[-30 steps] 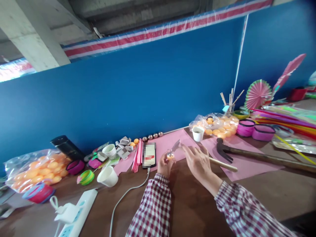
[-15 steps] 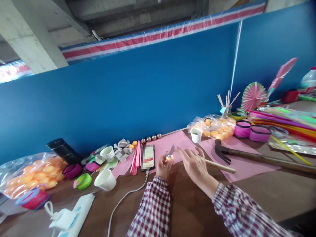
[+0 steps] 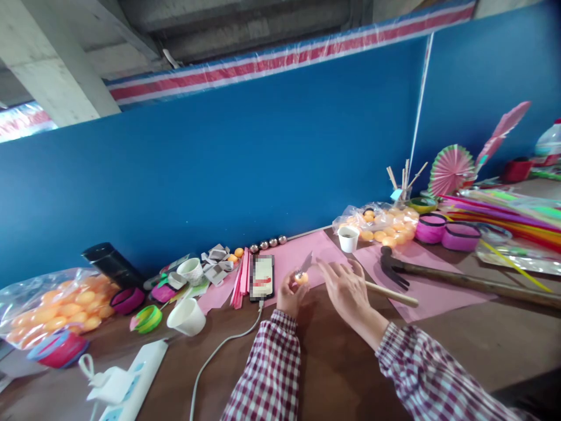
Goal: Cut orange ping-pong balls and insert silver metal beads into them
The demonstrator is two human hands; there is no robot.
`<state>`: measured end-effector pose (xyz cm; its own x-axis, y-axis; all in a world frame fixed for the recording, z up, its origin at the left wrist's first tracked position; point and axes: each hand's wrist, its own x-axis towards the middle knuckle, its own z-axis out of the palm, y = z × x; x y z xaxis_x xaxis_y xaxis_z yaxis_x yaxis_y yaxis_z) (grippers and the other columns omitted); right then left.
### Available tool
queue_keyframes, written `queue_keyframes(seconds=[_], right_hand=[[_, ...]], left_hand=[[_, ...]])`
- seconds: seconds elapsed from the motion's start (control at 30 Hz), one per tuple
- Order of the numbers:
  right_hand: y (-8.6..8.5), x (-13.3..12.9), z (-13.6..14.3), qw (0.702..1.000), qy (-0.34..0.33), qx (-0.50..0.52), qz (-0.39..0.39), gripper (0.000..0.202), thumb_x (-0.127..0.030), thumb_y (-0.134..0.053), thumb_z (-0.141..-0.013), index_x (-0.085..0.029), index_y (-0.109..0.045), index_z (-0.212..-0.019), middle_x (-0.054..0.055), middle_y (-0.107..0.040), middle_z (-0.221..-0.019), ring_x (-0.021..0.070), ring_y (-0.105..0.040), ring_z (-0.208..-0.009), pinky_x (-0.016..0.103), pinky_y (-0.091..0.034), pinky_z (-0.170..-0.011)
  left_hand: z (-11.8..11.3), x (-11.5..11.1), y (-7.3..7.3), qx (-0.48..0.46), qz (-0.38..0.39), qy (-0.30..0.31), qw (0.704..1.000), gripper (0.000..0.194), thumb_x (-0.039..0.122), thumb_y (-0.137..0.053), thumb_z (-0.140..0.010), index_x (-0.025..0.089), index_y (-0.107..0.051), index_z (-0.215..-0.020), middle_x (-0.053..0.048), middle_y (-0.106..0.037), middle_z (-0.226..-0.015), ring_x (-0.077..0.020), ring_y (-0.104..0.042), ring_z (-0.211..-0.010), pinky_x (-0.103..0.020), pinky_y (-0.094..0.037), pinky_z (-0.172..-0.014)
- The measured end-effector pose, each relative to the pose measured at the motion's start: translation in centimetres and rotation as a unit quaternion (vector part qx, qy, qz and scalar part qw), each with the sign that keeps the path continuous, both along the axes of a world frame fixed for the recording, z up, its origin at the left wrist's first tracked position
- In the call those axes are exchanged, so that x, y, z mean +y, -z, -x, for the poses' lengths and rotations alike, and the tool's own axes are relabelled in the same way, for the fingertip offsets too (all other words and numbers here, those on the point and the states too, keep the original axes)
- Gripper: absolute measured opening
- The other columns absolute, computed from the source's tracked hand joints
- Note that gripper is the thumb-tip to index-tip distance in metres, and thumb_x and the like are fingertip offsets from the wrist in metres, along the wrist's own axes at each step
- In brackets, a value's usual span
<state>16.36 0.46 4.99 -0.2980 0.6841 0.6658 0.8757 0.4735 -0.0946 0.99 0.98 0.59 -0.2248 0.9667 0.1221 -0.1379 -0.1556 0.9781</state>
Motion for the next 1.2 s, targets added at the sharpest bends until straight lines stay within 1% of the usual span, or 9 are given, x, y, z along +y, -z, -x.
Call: queue_keyframes(seconds=[0.17, 0.33, 0.43, 0.5, 0.63, 0.77, 0.93, 1.07, 1.2], right_hand=[[0.02, -0.06, 0.18, 1.000, -0.019, -0.011, 0.008, 0.042, -0.016, -0.040, -0.085, -0.028, -0.040, -0.125, 0.003, -0.062, -0.083, 0.0146, -0.052, -0.077, 0.037, -0.019, -0.093], [-0.11, 0.09, -0.11, 1.000, -0.012, 0.014, -0.009, 0.041, -0.018, -0.039, -0.086, -0.026, -0.040, -0.125, 0.005, -0.061, -0.087, 0.0159, -0.052, -0.083, 0.036, -0.019, -0.093], [-0.03, 0.12, -0.05, 1.000, -0.030, 0.002, 0.002, 0.041, -0.015, -0.040, -0.085, -0.027, -0.041, -0.124, 0.004, -0.061, -0.083, 0.0149, -0.052, -0.078, 0.035, -0.020, -0.092], [-0.01, 0.07, 0.07, 0.999, -0.040, -0.004, 0.011, 0.041, -0.015, -0.040, -0.085, -0.026, -0.042, -0.124, 0.003, -0.061, -0.081, 0.0144, -0.052, -0.075, 0.036, -0.019, -0.092], [-0.03, -0.05, 0.22, 1.000, -0.020, 0.008, 0.004, 0.039, -0.018, -0.038, -0.086, -0.026, -0.041, -0.124, 0.005, -0.062, -0.087, 0.0160, -0.052, -0.082, 0.037, -0.019, -0.093], [0.02, 0.00, 0.23, 0.999, -0.033, -0.014, 0.010, 0.041, -0.015, -0.040, -0.085, -0.026, -0.042, -0.124, 0.003, -0.062, -0.081, 0.0142, -0.053, -0.075, 0.036, -0.019, -0.093], [0.02, 0.03, 0.17, 1.000, -0.015, 0.005, -0.003, 0.039, -0.019, -0.040, -0.086, -0.026, -0.041, -0.124, 0.004, -0.062, -0.085, 0.0151, -0.052, -0.081, 0.035, -0.019, -0.094], [0.04, -0.05, 0.27, 0.999, -0.034, -0.013, 0.021, 0.040, -0.015, -0.040, -0.085, -0.027, -0.041, -0.124, 0.002, -0.061, -0.081, 0.0145, -0.052, -0.076, 0.037, -0.018, -0.094], [-0.08, -0.04, 0.15, 1.000, -0.021, 0.001, 0.015, 0.039, -0.019, -0.038, -0.086, -0.027, -0.041, -0.124, 0.004, -0.061, -0.088, 0.0161, -0.052, -0.082, 0.037, -0.017, -0.094]], left_hand=[[-0.21, -0.24, -0.58, 0.016, 0.007, -0.012, 1.000, 0.043, 0.021, -0.067, -0.059, 0.014, -0.056, -0.100, -0.004, -0.061, -0.080, -0.0090, -0.055, -0.061, -0.022, -0.047, -0.057], [-0.25, -0.25, -0.54, 0.033, -0.005, -0.038, 0.999, 0.044, 0.016, -0.068, -0.058, 0.017, -0.057, -0.100, -0.008, -0.062, -0.098, -0.0147, -0.059, -0.078, -0.028, -0.048, -0.070], [-0.24, -0.13, -0.34, 0.032, -0.003, -0.049, 0.998, 0.040, 0.014, -0.066, -0.059, 0.016, -0.057, -0.097, -0.009, -0.061, -0.100, -0.0165, -0.060, -0.083, -0.030, -0.047, -0.077], [-0.19, -0.06, -0.21, 0.035, 0.000, -0.052, 0.998, 0.038, 0.014, -0.066, -0.060, 0.015, -0.058, -0.097, -0.009, -0.062, -0.100, -0.0171, -0.060, -0.085, -0.030, -0.047, -0.078], [-0.12, 0.05, -0.13, 0.036, 0.002, -0.042, 0.998, 0.043, 0.015, -0.067, -0.059, 0.015, -0.057, -0.101, -0.009, -0.063, -0.097, -0.0166, -0.060, -0.083, -0.031, -0.046, -0.079], [-0.21, 0.04, -0.27, 0.014, 0.000, -0.048, 0.999, 0.036, 0.013, -0.067, -0.059, 0.014, -0.060, -0.095, -0.008, -0.064, -0.097, -0.0166, -0.060, -0.085, -0.030, -0.046, -0.080], [-0.12, 0.10, -0.03, 0.027, -0.002, -0.048, 0.999, 0.042, 0.016, -0.069, -0.058, 0.016, -0.059, -0.099, -0.009, -0.063, -0.100, -0.0181, -0.060, -0.088, -0.030, -0.045, -0.081], [-0.10, 0.15, 0.11, 0.023, -0.003, -0.039, 0.999, 0.040, 0.018, -0.069, -0.059, 0.013, -0.058, -0.097, -0.010, -0.063, -0.096, -0.0179, -0.061, -0.085, -0.032, -0.045, -0.081], [-0.04, 0.08, 0.02, 0.036, 0.002, -0.053, 0.998, 0.042, 0.019, -0.070, -0.058, 0.014, -0.058, -0.098, -0.010, -0.062, -0.100, -0.0176, -0.061, -0.084, -0.031, -0.046, -0.080]])
